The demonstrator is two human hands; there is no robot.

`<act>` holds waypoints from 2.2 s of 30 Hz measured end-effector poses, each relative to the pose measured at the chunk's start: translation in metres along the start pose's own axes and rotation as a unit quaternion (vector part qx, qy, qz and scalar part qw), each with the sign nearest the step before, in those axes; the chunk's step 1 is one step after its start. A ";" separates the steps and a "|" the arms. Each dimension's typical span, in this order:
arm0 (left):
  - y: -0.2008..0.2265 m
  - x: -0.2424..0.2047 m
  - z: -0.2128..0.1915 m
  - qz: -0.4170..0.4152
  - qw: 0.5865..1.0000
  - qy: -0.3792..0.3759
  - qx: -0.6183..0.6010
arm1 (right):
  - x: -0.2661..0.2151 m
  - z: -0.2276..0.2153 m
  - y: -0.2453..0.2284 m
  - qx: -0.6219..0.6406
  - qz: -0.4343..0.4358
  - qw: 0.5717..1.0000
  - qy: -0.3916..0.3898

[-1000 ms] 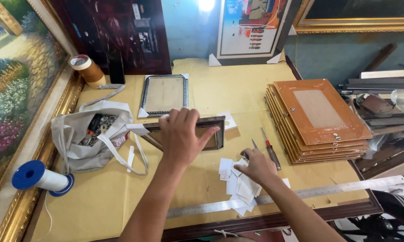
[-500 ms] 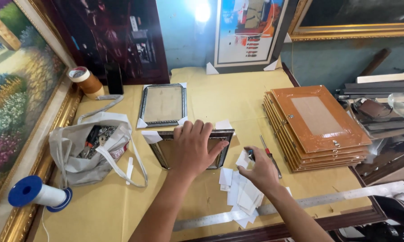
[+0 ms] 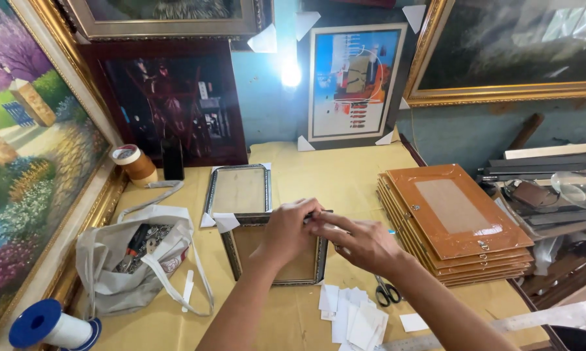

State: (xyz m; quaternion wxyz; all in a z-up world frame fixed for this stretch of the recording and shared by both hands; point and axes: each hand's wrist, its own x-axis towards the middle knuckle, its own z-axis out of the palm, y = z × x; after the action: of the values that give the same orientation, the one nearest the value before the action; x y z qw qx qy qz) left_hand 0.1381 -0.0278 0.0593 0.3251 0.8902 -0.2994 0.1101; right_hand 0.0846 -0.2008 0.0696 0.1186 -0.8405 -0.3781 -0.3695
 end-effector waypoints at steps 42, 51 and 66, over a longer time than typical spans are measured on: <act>0.014 0.017 -0.017 -0.097 0.994 -0.032 0.043 | 0.016 0.045 -0.056 0.241 0.694 0.649 0.197; 0.018 0.008 -0.017 -0.032 0.997 -0.013 0.073 | 0.015 0.032 -0.052 0.370 0.686 0.604 0.170; 0.055 -0.055 -0.015 0.074 0.980 0.041 0.181 | -0.044 0.004 -0.026 0.643 0.601 0.474 -0.026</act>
State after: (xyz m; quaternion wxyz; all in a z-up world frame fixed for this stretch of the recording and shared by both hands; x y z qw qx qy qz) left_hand 0.0609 -0.0260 0.0777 0.1615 0.9044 -0.3264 0.2225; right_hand 0.0487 -0.2054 0.0338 0.8089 -0.5588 0.0854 0.1613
